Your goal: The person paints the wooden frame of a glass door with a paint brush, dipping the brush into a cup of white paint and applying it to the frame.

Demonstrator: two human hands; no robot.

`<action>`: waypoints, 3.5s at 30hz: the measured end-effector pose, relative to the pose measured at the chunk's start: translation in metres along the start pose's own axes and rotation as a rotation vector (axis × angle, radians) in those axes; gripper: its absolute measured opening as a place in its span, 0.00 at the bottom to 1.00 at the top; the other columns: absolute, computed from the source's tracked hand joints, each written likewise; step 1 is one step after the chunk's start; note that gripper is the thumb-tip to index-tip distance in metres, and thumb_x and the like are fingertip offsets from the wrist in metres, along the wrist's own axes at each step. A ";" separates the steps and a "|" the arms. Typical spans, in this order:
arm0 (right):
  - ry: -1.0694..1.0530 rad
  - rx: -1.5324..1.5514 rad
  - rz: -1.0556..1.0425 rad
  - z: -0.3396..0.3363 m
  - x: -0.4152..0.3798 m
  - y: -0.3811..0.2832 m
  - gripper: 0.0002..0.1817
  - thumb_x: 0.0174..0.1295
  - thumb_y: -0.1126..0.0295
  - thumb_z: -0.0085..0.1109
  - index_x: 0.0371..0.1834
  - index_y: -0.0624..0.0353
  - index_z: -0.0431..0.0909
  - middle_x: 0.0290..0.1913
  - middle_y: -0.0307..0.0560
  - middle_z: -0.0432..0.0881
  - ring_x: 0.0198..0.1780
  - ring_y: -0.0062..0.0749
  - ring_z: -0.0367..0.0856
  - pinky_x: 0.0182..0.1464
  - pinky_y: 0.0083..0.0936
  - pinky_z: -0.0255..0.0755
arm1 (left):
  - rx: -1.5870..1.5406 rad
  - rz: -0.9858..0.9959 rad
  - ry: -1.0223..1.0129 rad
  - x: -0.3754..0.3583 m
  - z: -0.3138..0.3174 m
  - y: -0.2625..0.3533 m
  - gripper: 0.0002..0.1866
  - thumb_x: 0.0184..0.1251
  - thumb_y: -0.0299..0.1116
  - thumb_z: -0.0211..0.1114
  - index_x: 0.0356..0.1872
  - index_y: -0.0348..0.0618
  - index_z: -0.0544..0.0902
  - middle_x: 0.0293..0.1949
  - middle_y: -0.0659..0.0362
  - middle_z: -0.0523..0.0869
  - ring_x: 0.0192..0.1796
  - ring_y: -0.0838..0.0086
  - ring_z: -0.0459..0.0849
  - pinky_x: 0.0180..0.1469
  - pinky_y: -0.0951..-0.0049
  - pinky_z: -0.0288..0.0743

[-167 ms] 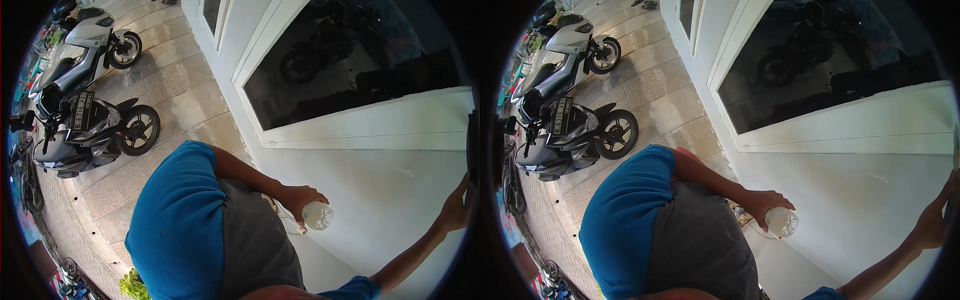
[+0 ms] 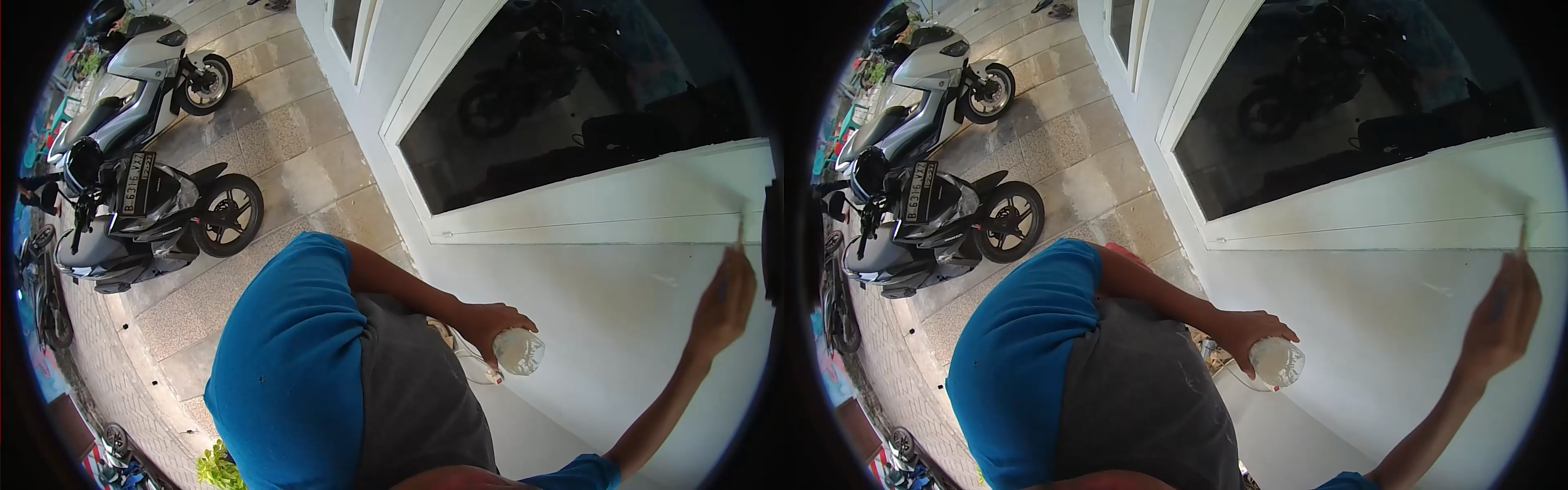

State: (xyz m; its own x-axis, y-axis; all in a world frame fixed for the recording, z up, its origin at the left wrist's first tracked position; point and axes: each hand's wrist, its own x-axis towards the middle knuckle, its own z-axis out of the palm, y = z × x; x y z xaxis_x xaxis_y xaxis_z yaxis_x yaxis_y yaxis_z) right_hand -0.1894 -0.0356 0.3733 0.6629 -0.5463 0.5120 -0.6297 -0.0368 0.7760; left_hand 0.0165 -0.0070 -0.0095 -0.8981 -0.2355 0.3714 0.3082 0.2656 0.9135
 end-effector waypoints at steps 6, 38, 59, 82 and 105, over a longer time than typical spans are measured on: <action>-0.186 0.643 0.213 0.009 -0.019 -0.099 0.06 0.61 0.80 0.72 0.37 0.62 0.83 0.38 0.50 0.85 0.36 0.45 0.86 0.35 0.34 0.81 | 0.006 -0.027 -0.001 -0.002 -0.005 0.006 0.57 0.44 0.47 0.87 0.77 0.46 0.66 0.67 0.49 0.77 0.70 0.53 0.74 0.74 0.54 0.64; 0.229 0.292 0.354 -0.062 0.067 0.061 0.02 0.67 0.76 0.70 0.39 0.63 0.87 0.37 0.47 0.88 0.34 0.26 0.86 0.37 0.23 0.81 | -0.008 -0.161 0.172 -0.047 -0.062 -0.003 0.58 0.44 0.43 0.91 0.76 0.39 0.66 0.71 0.47 0.73 0.74 0.58 0.73 0.75 0.59 0.69; 0.026 0.463 0.475 -0.033 0.032 -0.001 0.04 0.62 0.77 0.71 0.37 0.60 0.85 0.35 0.44 0.86 0.34 0.38 0.86 0.36 0.32 0.81 | 0.038 -0.186 0.209 -0.061 -0.081 -0.004 0.57 0.45 0.42 0.90 0.76 0.39 0.65 0.71 0.47 0.74 0.74 0.58 0.74 0.75 0.59 0.69; 0.041 0.389 0.563 -0.046 0.044 0.041 0.04 0.64 0.77 0.71 0.41 0.61 0.87 0.37 0.44 0.89 0.37 0.34 0.87 0.40 0.26 0.80 | -0.032 -0.138 0.219 -0.068 -0.082 -0.008 0.58 0.43 0.36 0.91 0.76 0.39 0.64 0.69 0.48 0.76 0.71 0.60 0.76 0.72 0.60 0.72; 0.108 0.324 0.419 -0.024 -0.005 -0.041 0.06 0.60 0.76 0.72 0.38 0.56 0.86 0.34 0.42 0.85 0.28 0.37 0.84 0.30 0.28 0.78 | -0.072 -0.178 0.249 -0.081 -0.100 -0.004 0.59 0.43 0.32 0.90 0.78 0.39 0.62 0.68 0.50 0.76 0.70 0.63 0.77 0.71 0.61 0.74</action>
State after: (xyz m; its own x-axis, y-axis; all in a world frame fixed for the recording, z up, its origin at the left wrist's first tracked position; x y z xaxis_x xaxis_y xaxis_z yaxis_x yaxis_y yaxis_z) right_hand -0.1575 -0.0113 0.3475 0.3549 -0.4811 0.8016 -0.9306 -0.0996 0.3522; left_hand 0.1197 -0.0822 -0.0264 -0.8383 -0.4964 0.2256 0.1824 0.1346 0.9740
